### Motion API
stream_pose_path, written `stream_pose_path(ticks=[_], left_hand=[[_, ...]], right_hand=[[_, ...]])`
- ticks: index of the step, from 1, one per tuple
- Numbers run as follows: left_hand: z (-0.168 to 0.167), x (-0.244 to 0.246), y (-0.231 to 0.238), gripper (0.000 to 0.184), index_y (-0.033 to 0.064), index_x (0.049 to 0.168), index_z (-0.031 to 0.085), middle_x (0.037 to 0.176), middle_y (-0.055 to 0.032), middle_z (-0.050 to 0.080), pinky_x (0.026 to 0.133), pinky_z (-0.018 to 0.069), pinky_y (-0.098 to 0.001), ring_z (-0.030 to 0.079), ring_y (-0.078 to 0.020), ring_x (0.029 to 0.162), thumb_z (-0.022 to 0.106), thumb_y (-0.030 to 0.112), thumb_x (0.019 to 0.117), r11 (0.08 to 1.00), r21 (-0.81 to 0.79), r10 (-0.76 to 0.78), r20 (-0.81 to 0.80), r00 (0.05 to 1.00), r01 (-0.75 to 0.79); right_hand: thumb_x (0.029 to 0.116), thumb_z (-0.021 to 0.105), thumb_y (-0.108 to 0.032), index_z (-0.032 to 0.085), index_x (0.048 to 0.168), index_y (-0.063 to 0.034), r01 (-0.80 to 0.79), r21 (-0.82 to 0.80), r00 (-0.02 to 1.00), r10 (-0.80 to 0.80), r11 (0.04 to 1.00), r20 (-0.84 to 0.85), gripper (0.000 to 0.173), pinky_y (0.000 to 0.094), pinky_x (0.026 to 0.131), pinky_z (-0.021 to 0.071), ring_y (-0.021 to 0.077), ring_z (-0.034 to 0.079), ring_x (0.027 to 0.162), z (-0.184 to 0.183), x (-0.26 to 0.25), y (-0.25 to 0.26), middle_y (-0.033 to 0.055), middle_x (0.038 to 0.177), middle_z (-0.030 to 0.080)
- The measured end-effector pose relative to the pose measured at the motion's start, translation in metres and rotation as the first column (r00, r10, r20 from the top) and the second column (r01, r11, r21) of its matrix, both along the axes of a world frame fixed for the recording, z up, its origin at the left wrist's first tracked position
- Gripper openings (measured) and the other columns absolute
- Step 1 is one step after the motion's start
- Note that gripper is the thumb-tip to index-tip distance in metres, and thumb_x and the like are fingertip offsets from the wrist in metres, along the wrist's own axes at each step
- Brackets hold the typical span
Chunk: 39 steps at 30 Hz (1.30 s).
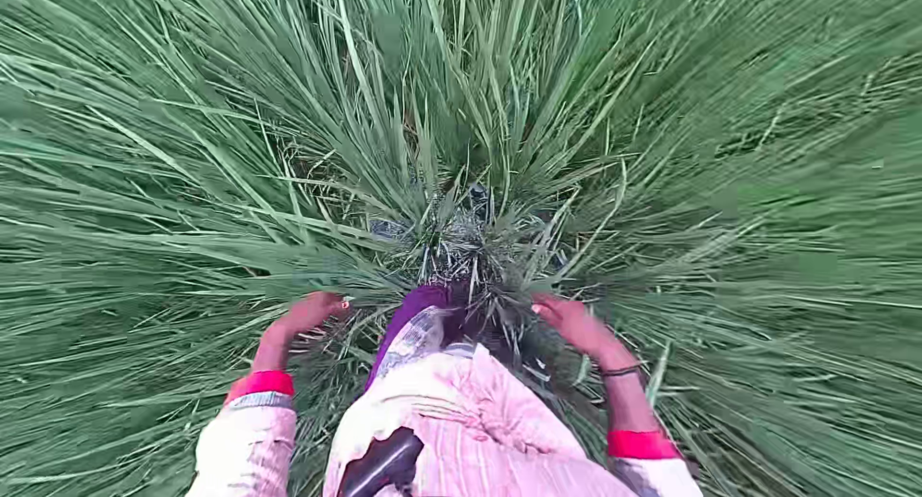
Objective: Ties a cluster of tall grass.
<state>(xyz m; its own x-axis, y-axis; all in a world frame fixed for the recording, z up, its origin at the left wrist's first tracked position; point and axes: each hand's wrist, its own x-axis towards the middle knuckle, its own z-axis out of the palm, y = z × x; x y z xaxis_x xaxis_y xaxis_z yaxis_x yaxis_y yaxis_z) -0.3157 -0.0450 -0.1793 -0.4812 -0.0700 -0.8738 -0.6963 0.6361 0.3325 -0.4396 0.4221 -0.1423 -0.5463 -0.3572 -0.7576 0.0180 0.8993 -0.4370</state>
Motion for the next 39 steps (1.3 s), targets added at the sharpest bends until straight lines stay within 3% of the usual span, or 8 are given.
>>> stream_pose_path(ticks=[7, 15, 20, 26, 31, 34, 38, 39], left_hand=[[-0.002, -0.056, -0.053, 0.05, -0.0038, 0.151, 0.04, 0.138, -0.0338, 0.055, 0.11, 0.039, -0.0604, 0.054, -0.0478, 0.129, 0.05, 0.02, 0.1087, 0.999, 0.01, -0.036, 0.081, 0.996, 0.035], [-0.008, -0.105, -0.063, 0.044, -0.0026, 0.145, 0.05, 0.137, -0.0299, 0.058, 0.104, 0.0437, -0.0619, 0.057, -0.0455, 0.125, 0.048, 0.025, 0.1098, 0.995, 0.095, -0.027, 0.162, 0.986, 0.011], [0.001, -0.147, -0.033, 0.045, -0.0049, 0.139, 0.056, 0.134, -0.0309, 0.06, 0.111, 0.0388, -0.0604, 0.056, -0.0452, 0.128, 0.056, 0.026, 0.1061, 0.975, 0.172, -0.156, 0.077, 0.985, 0.141], [-0.014, -0.214, 0.002, 0.046, -0.0088, 0.141, 0.052, 0.142, -0.0295, 0.055, 0.118, 0.034, -0.0514, 0.05, -0.0403, 0.137, 0.052, 0.022, 0.1075, 0.987, 0.161, -0.025, 0.01, 1.0, 0.023], [-0.014, -0.306, 0.005, 0.035, -0.011, 0.126, 0.061, 0.119, -0.0294, 0.065, 0.104, 0.0462, -0.0538, 0.064, -0.0391, 0.112, 0.048, 0.016, 0.1082, 0.991, 0.042, 0.12, 0.128, 0.985, -0.127], [-0.016, -0.336, -0.013, 0.035, -0.0113, 0.124, 0.062, 0.121, -0.031, 0.065, 0.106, 0.044, -0.0578, 0.063, -0.0425, 0.117, 0.05, 0.017, 0.1078, 0.989, -0.049, 0.148, 0.175, 0.973, -0.141], [-0.006, -0.375, -0.017, 0.03, -0.0121, 0.123, 0.06, 0.108, -0.0253, 0.067, 0.094, 0.0516, -0.0456, 0.066, -0.0299, 0.098, 0.051, 0.012, 0.1073, 0.936, -0.082, 0.348, 0.077, 0.934, -0.342], [-0.008, -0.387, -0.016, 0.034, -0.0133, 0.124, 0.06, 0.112, -0.0291, 0.066, 0.098, 0.0499, -0.0508, 0.066, -0.0359, 0.104, 0.048, 0.015, 0.1089, 0.94, -0.073, 0.339, 0.063, 0.939, -0.334]], right_hand=[[0.1111, 0.045, -0.027, 0.053, 0.142, 0.0052, -0.064, 0.063, 0.998, 0.063, 0.996, 0.004, 0.046, 0.0604, 0.111, 0.0382, 0.0447, 0.056, 0.13, -0.009, -0.099, -0.077, 0.0309, 0.136, 0.059], [0.1105, 0.047, -0.029, 0.059, 0.131, 0.0072, -0.114, 0.088, 0.983, 0.1, 0.99, 0.155, 0.043, 0.0621, 0.104, 0.0425, 0.046, 0.06, 0.12, -0.004, -0.142, -0.105, 0.0323, 0.123, 0.063], [0.1107, 0.046, -0.027, 0.059, 0.134, 0.0062, -0.155, 0.072, 0.983, 0.146, 0.985, 0.115, 0.042, 0.0629, 0.107, 0.0405, 0.0465, 0.058, 0.125, 0.008, -0.206, -0.105, 0.032, 0.128, 0.062], [0.1115, 0.043, -0.028, 0.057, 0.139, 0.002, -0.248, 0.073, 0.962, 0.237, 0.966, 0.134, 0.043, 0.0628, 0.108, 0.04, 0.0462, 0.057, 0.127, 0.016, -0.305, -0.106, 0.0306, 0.131, 0.062], [0.1117, 0.043, -0.029, 0.06, 0.135, 0.003, -0.378, 0.048, 0.909, 0.36, 0.925, 0.209, 0.043, 0.063, 0.107, 0.04, 0.0469, 0.058, 0.124, 0.009, -0.4, -0.105, 0.0312, 0.127, 0.063], [0.1111, 0.045, -0.027, 0.062, 0.132, 0.0027, -0.405, -0.022, 0.892, 0.4, 0.914, 0.212, 0.04, 0.0632, 0.106, 0.0409, 0.047, 0.059, 0.122, 0.006, -0.45, -0.104, 0.0308, 0.124, 0.064], [0.1099, 0.047, -0.029, 0.061, 0.136, -0.0014, -0.39, -0.041, 0.893, 0.388, 0.92, 0.227, 0.04, 0.0647, 0.106, 0.0411, 0.0454, 0.059, 0.125, 0.009, -0.498, -0.097, 0.0281, 0.129, 0.064], [0.1102, 0.047, -0.029, 0.059, 0.14, -0.002, -0.387, -0.045, 0.894, 0.386, 0.921, 0.228, 0.042, 0.0639, 0.109, 0.0391, 0.0443, 0.057, 0.128, 0.009, -0.508, -0.092, 0.0269, 0.133, 0.063]])
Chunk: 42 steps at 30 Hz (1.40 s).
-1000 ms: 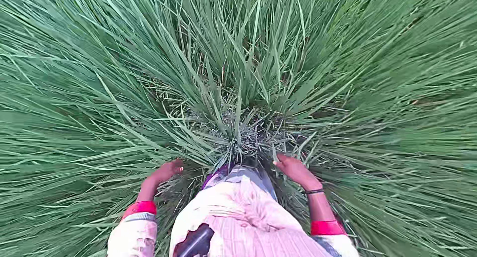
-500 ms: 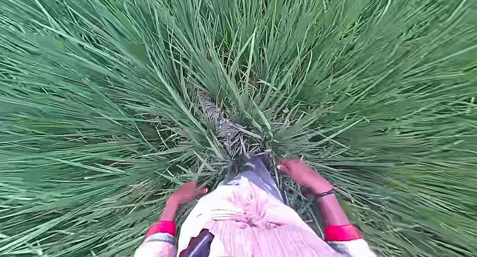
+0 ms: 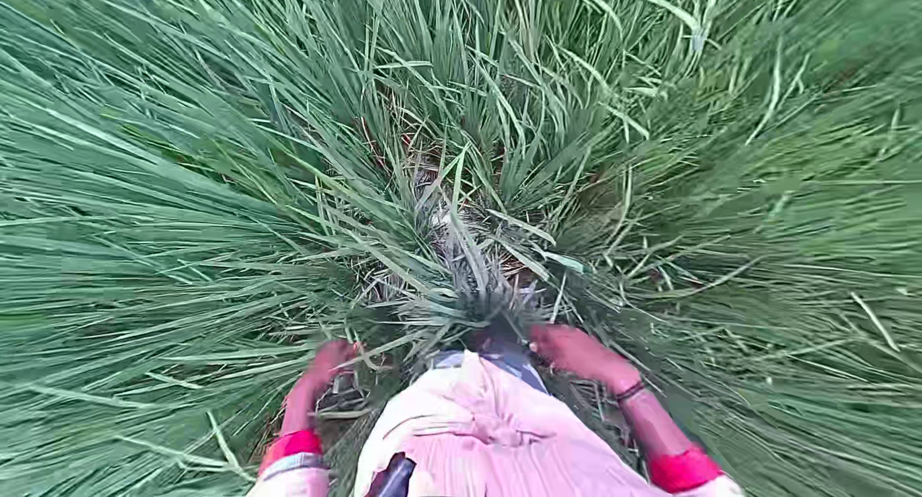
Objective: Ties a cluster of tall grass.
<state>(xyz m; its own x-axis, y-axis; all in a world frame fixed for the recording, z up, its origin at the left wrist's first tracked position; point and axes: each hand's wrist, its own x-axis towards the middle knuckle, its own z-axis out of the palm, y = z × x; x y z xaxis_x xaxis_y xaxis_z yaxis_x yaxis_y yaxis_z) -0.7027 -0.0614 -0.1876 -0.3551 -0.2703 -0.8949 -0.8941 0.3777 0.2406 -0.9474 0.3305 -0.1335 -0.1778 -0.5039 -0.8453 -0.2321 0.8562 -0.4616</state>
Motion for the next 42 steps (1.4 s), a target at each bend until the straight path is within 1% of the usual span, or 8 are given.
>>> stream_pose_path(ticks=[4, 13, 19, 23, 28, 34, 38, 42], left_hand=[[0.012, -0.047, 0.021, 0.043, -0.008, 0.141, 0.051, 0.134, -0.0333, 0.058, 0.112, 0.0372, -0.061, 0.055, -0.0473, 0.129, 0.043, 0.021, 0.111, 0.994, -0.031, -0.109, -0.039, 0.993, 0.108], [0.011, -0.103, 0.024, 0.049, 0.0005, 0.153, 0.04, 0.139, -0.0326, 0.056, 0.113, 0.0361, -0.0625, 0.052, -0.0476, 0.132, 0.042, 0.024, 0.1112, 0.993, 0.052, -0.107, -0.048, 0.993, 0.109], [0.015, -0.166, -0.007, 0.044, -0.0019, 0.145, 0.049, 0.112, -0.0274, 0.067, 0.094, 0.0516, -0.054, 0.068, -0.0378, 0.097, 0.039, 0.025, 0.1122, 0.976, 0.114, -0.183, -0.042, 0.982, 0.187], [0.031, -0.241, -0.043, 0.04, -0.0046, 0.138, 0.057, 0.12, -0.0306, 0.065, 0.102, 0.0456, -0.0607, 0.065, -0.0433, 0.11, 0.044, 0.022, 0.1103, 0.942, 0.093, -0.319, -0.034, 0.947, 0.321], [0.047, -0.324, -0.096, 0.044, -0.0037, 0.136, 0.056, 0.099, -0.0246, 0.067, 0.085, 0.0537, -0.0503, 0.066, -0.032, 0.081, 0.036, 0.028, 0.113, 0.937, 0.135, -0.315, -0.06, 0.947, 0.321], [0.052, -0.394, -0.156, 0.037, -0.0097, 0.123, 0.061, 0.093, -0.0216, 0.066, 0.083, 0.0529, -0.0442, 0.063, -0.0258, 0.078, 0.046, 0.021, 0.1101, 0.926, 0.137, -0.356, 0.009, 0.935, 0.351], [0.052, -0.436, -0.189, 0.039, -0.003, 0.14, 0.053, 0.12, -0.0258, 0.066, 0.098, 0.0502, -0.0511, 0.066, -0.0348, 0.107, 0.047, 0.019, 0.1093, 0.917, 0.115, -0.377, -0.065, 0.924, 0.382], [0.059, -0.481, -0.209, 0.047, -0.0002, 0.15, 0.045, 0.137, -0.032, 0.057, 0.112, 0.0373, -0.0632, 0.054, -0.0485, 0.13, 0.044, 0.025, 0.1108, 0.831, 0.004, -0.553, -0.105, 0.826, 0.557]], right_hand=[[0.1104, 0.046, -0.026, 0.056, 0.145, -0.0037, -0.011, 0.063, 0.997, 0.016, 0.998, -0.073, 0.042, 0.0601, 0.113, 0.038, 0.0404, 0.055, 0.134, 0.0, -0.032, 0.021, 0.0237, 0.142, 0.059], [0.1104, 0.047, -0.024, 0.05, 0.149, -0.0009, 0.031, 0.074, 0.964, -0.01, 0.997, -0.266, 0.045, 0.0609, 0.113, 0.0371, 0.044, 0.055, 0.133, 0.028, -0.106, 0.011, 0.0275, 0.141, 0.059], [0.1106, 0.046, -0.025, 0.049, 0.15, -0.0036, 0.086, 0.047, 0.964, -0.072, 0.995, -0.255, 0.045, 0.0605, 0.113, 0.0377, 0.0423, 0.056, 0.133, 0.023, -0.138, -0.02, 0.0256, 0.142, 0.058], [0.1099, 0.048, -0.025, 0.052, 0.147, -0.0012, 0.126, 0.061, 0.97, -0.11, 0.99, -0.218, 0.045, 0.0599, 0.113, 0.0386, 0.0419, 0.057, 0.132, 0.014, -0.155, -0.045, 0.0247, 0.14, 0.06], [0.1106, 0.046, -0.029, 0.048, 0.151, -0.0046, 0.08, 0.153, 0.99, -0.061, 0.985, -0.128, 0.047, 0.0649, 0.105, 0.0422, 0.0485, 0.06, 0.122, 0.019, -0.204, -0.11, 0.0307, 0.13, 0.063], [0.1106, 0.045, -0.024, 0.049, 0.15, -0.0034, 0.168, -0.07, 0.963, -0.179, 0.983, -0.203, 0.045, 0.0584, 0.113, 0.0386, 0.0416, 0.055, 0.133, 0.053, -0.275, -0.195, 0.0259, 0.14, 0.059], [0.1107, 0.044, -0.024, 0.047, 0.152, -0.0041, 0.272, -0.103, 0.925, -0.29, 0.957, -0.246, 0.046, 0.0575, 0.116, 0.0363, 0.04, 0.052, 0.138, 0.048, -0.295, -0.195, 0.0244, 0.146, 0.056], [0.1102, 0.046, -0.024, 0.045, 0.154, -0.0038, 0.394, -0.006, 0.896, -0.386, 0.919, -0.221, 0.048, 0.0593, 0.116, 0.035, 0.0413, 0.05, 0.139, 0.044, -0.296, -0.178, 0.0249, 0.148, 0.054]])
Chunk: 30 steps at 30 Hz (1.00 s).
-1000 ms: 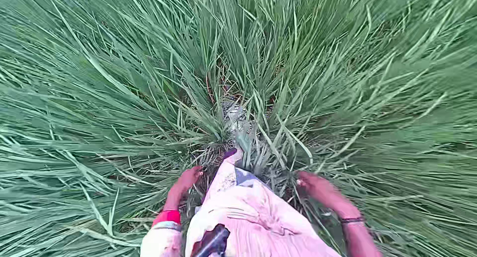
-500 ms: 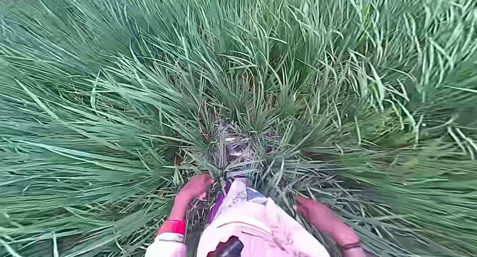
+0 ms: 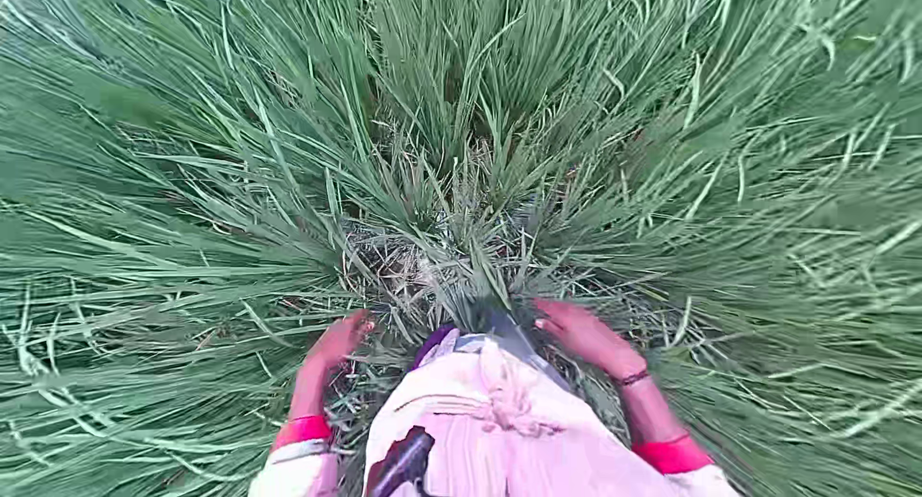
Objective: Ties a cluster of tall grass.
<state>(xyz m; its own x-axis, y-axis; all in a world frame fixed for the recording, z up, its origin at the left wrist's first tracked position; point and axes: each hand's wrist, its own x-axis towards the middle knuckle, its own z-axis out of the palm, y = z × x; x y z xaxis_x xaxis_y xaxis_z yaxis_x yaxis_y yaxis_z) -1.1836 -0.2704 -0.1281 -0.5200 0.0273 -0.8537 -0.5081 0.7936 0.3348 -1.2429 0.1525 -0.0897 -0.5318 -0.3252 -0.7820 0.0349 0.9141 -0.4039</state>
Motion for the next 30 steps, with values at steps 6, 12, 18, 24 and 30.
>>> stream_pose_path(ticks=[6, 12, 18, 24, 30], left_hand=[[0.008, -0.069, 0.008, 0.046, 0.0007, 0.152, 0.043, 0.138, -0.0317, 0.057, 0.111, 0.0367, -0.0644, 0.053, -0.0485, 0.131, 0.043, 0.023, 0.1112, 0.995, -0.05, -0.084, -0.013, 0.996, 0.084], [0.001, -0.159, 0.037, 0.046, 0.0048, 0.152, 0.045, 0.139, -0.029, 0.058, 0.11, 0.0379, -0.066, 0.054, -0.0475, 0.131, 0.043, 0.025, 0.1107, 0.984, -0.066, -0.164, 0.021, 0.986, 0.165], [0.008, -0.241, 0.116, 0.047, 0.0056, 0.153, 0.043, 0.136, -0.0291, 0.059, 0.11, 0.0378, -0.0643, 0.054, -0.0468, 0.13, 0.042, 0.027, 0.1111, 0.971, 0.013, -0.24, 0.02, 0.971, 0.24], [-0.005, -0.274, 0.163, 0.047, 0.0059, 0.154, 0.043, 0.138, -0.0301, 0.057, 0.109, 0.0375, -0.0667, 0.053, -0.0481, 0.131, 0.042, 0.026, 0.1109, 0.957, 0.094, -0.277, 0.026, 0.961, 0.273], [-0.021, -0.286, 0.153, 0.047, 0.0048, 0.153, 0.044, 0.139, -0.0293, 0.057, 0.111, 0.037, -0.0654, 0.053, -0.0472, 0.133, 0.044, 0.025, 0.1103, 0.967, 0.151, -0.217, 0.071, 0.974, 0.205]], right_hand=[[0.11, 0.047, -0.022, 0.046, 0.153, -0.0041, 0.124, 0.034, 0.99, -0.126, 0.992, 0.067, 0.047, 0.0612, 0.114, 0.037, 0.0439, 0.053, 0.136, 0.0, -0.006, 0.024, 0.0263, 0.147, 0.054], [0.1085, 0.051, -0.02, 0.049, 0.15, -0.0015, 0.229, 0.019, 0.97, -0.23, 0.973, 0.073, 0.046, 0.0618, 0.111, 0.0406, 0.045, 0.058, 0.129, -0.022, -0.047, 0.064, 0.0278, 0.139, 0.059], [0.1076, 0.053, -0.021, 0.051, 0.148, 0.0004, 0.185, 0.021, 0.98, -0.186, 0.982, 0.075, 0.046, 0.0649, 0.108, 0.0417, 0.0483, 0.06, 0.125, -0.045, -0.105, 0.113, 0.0307, 0.134, 0.062], [0.1072, 0.053, -0.017, 0.053, 0.147, 0.0006, 0.131, -0.003, 0.989, -0.131, 0.991, 0.065, 0.043, 0.066, 0.105, 0.0424, 0.0491, 0.062, 0.12, -0.037, -0.18, 0.138, 0.0311, 0.126, 0.066], [0.1069, 0.053, -0.016, 0.055, 0.146, -0.0026, 0.062, 0.021, 0.995, -0.063, 0.998, 0.079, 0.042, 0.0669, 0.104, 0.0428, 0.049, 0.063, 0.119, -0.037, -0.242, 0.13, 0.0308, 0.13, 0.065]])
